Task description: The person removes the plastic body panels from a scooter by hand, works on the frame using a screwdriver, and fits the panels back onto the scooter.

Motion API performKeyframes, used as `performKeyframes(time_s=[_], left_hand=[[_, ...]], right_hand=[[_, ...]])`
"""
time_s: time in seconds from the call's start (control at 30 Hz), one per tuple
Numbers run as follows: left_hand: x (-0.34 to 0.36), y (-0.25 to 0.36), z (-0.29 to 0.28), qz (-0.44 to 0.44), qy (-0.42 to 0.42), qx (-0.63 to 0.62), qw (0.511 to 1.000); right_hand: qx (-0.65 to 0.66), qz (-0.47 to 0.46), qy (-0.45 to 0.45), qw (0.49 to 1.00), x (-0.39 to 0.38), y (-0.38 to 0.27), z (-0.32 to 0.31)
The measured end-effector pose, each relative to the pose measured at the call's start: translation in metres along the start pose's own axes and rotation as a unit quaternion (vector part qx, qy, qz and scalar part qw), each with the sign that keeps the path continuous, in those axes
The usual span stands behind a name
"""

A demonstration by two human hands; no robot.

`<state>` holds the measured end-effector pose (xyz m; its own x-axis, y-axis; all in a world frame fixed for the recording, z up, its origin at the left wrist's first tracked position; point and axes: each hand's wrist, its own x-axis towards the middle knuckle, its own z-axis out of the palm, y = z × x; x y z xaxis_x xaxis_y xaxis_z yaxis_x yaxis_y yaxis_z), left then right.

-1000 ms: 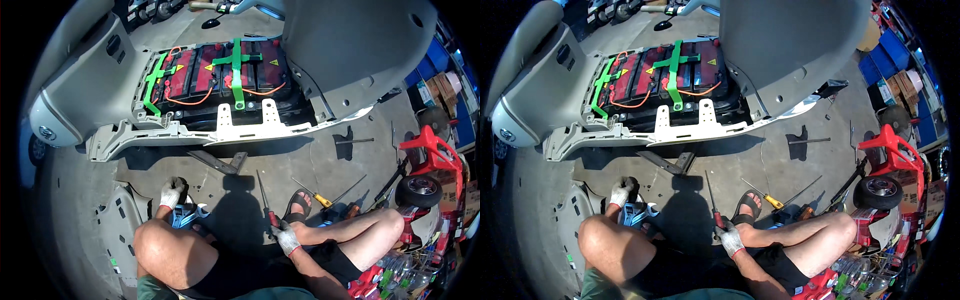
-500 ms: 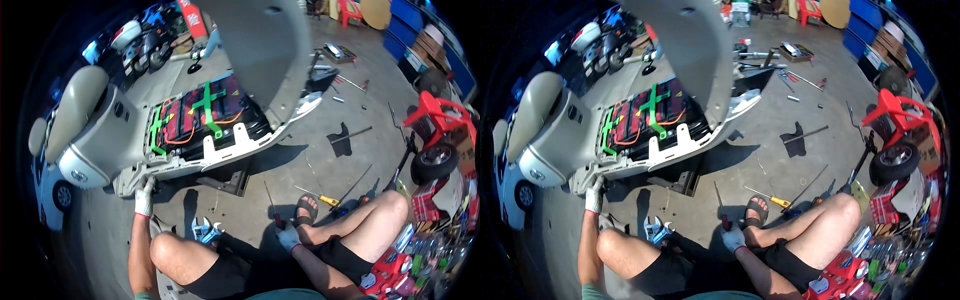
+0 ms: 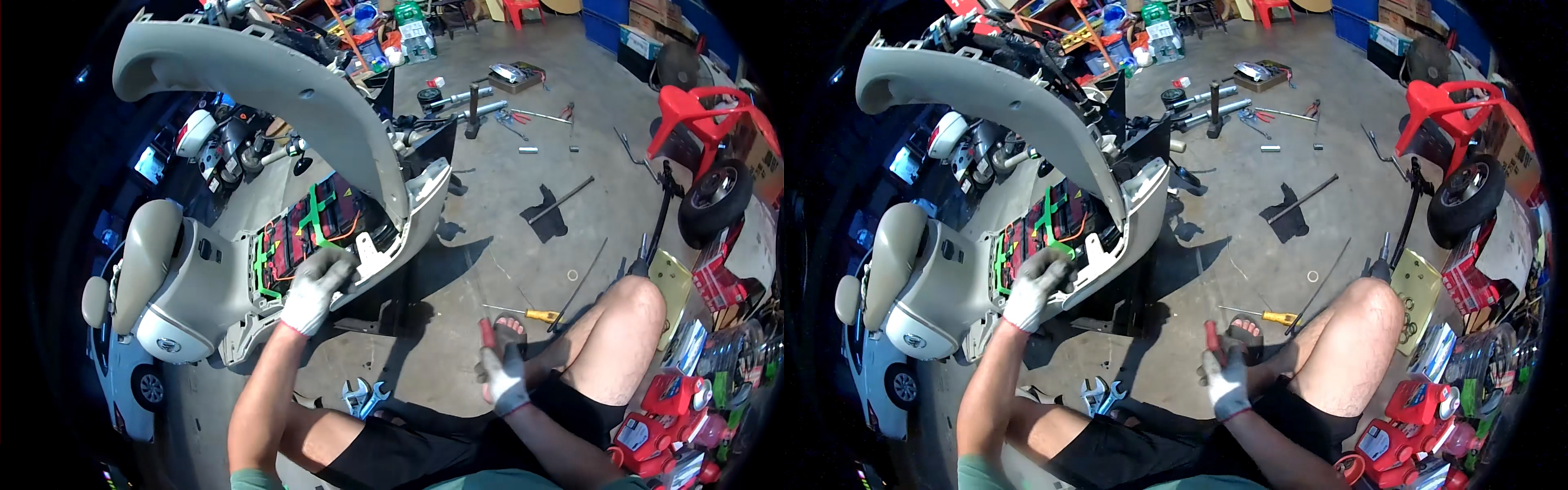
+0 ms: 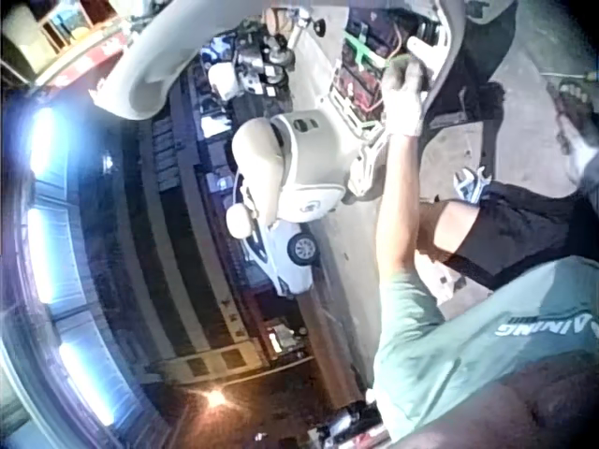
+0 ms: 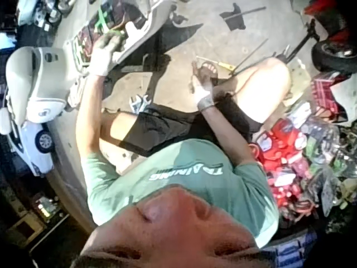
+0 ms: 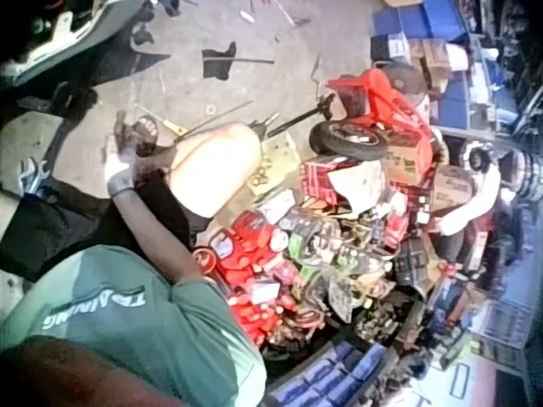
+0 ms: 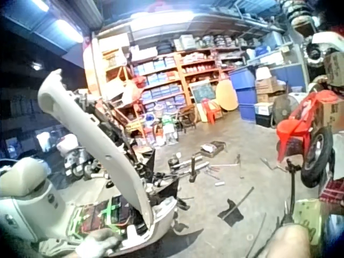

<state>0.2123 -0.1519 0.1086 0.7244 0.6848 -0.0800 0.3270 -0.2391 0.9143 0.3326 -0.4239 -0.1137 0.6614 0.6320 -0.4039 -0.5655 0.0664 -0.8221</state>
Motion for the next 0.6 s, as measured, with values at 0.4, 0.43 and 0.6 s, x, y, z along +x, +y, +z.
performKeyframes(time_s=[0.4,0.43,0.6], left_hand=[[0.07,0.001,0.123,-0.121,0.052,-0.452,0.882],[0.072,-0.001,0.127,-0.118,0.034,-0.474,0.872],[0.071,0.003,0.139,-0.137,0.036,-0.493,0.858]], right_hand=[[-0.293,-0.236,-0.041,0.926,-0.096,-0.153,-0.055],[-0.297,-0.237,-0.044,0.924,-0.097,-0.152,-0.058],[-0.309,-0.239,-0.059,0.919,-0.093,-0.15,-0.063]])
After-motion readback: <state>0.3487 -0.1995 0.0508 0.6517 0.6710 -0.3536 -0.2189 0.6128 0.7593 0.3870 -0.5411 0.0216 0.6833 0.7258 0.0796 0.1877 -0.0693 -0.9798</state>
